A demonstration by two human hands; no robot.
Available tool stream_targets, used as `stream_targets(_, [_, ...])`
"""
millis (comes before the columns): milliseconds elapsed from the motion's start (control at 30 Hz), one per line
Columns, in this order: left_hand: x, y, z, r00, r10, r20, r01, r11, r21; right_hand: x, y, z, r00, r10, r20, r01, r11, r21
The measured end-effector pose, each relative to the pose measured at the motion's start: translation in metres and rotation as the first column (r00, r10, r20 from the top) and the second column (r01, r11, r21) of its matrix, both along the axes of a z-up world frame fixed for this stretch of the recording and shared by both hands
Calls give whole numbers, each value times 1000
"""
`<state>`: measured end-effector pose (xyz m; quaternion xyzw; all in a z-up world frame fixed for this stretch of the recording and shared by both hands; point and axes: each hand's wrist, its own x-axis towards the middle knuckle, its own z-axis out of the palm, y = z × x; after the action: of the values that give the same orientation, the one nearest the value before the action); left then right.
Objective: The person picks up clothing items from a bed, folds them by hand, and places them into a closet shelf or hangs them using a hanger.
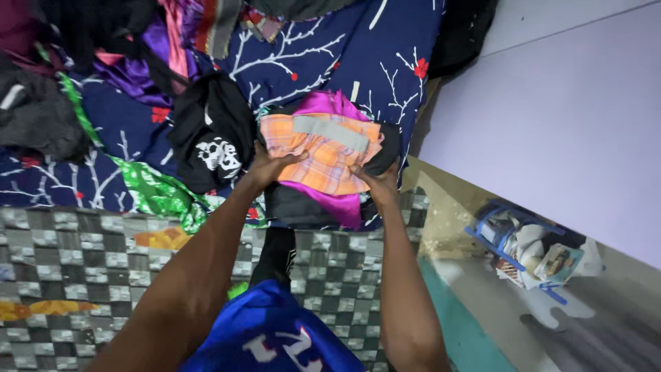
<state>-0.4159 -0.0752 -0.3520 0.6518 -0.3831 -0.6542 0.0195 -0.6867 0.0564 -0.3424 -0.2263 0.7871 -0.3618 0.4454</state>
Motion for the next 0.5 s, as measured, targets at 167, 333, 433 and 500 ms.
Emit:
stream_targets(167, [-7, 1, 10, 920, 101, -378, -90, 995, 46, 1, -4, 3, 968, -50, 244, 50, 999, 6])
stream_targets(333, [1, -2, 20, 927, 85, -366, -74, 996, 44, -2, -4, 3, 948, -119, 297, 70, 983, 170])
stream_targets(433, [14, 9, 32, 944, -4, -330, 0, 1000, -12, 7, 6, 16, 937, -118, 328, 78, 988, 134])
stream_targets(500, [24, 18, 41, 964, -52, -262, 55, 998, 5, 16, 21, 23, 950, -94, 298, 78, 995, 65])
